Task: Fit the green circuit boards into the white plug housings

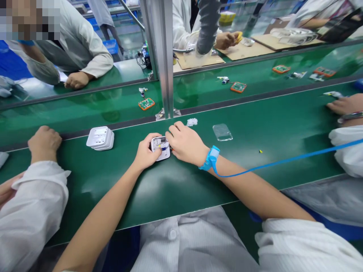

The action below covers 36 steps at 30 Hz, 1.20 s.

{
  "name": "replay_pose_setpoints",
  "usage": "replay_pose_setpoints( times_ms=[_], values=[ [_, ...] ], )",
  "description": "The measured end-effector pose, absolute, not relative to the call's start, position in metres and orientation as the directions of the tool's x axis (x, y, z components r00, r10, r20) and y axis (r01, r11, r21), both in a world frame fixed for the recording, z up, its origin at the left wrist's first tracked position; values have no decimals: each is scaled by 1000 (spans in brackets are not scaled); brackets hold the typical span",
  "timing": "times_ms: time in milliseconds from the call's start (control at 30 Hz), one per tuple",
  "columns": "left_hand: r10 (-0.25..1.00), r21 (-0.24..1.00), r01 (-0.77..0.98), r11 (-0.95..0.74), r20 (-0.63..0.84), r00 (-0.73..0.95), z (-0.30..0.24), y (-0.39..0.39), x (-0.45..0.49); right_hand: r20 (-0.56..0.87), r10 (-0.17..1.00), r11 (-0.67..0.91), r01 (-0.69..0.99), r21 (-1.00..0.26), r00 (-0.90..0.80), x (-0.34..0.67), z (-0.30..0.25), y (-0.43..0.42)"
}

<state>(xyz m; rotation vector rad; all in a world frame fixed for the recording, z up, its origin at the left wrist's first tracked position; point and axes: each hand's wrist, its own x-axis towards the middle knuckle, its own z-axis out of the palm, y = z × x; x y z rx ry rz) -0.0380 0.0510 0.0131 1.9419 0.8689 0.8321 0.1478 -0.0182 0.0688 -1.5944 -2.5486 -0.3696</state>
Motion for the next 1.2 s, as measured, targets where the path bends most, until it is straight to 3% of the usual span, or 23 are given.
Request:
replay_pose_setpoints(
  times_ms=[167, 400, 533, 667, 733, 833, 900, 1067, 1200],
  values=[
    [822, 903, 231, -363, 193, 536, 15, 51, -41, 78, 793, 557, 770, 310, -605, 150, 91, -6],
    [841, 929, 153, -336, 224, 492, 3, 55, -35, 9, 748, 649, 734, 201, -664, 204, 147, -13],
    [832, 895, 204, -397, 257, 491, -4, 54, -33, 0, 870, 491, 866, 93, -493, 262, 167, 4],
    [725, 768, 270, -580, 335, 602, -3, 50, -36, 31, 966, 253, 965, 67, -255, 308, 160, 63],
    [664, 677, 304, -671, 365, 652, -1, 49, -38, 134, 980, 149, 989, 15, -149, 313, 147, 99],
    [616, 579, 338, -742, 388, 686, 1, 47, -40, 339, 935, -52, 985, -166, 106, 298, 117, 146],
    [609, 565, 345, -750, 383, 695, 2, 47, -42, 345, 901, -167, 945, -280, 262, 281, 91, 169],
    [624, 602, 346, -720, 341, 703, 3, 47, -44, 215, 930, -219, 917, -333, 300, 268, 31, 201],
    [631, 631, 335, -700, 328, 703, 2, 50, -44, 121, 959, -210, 931, -298, 255, 302, 18, 212]
  ],
)
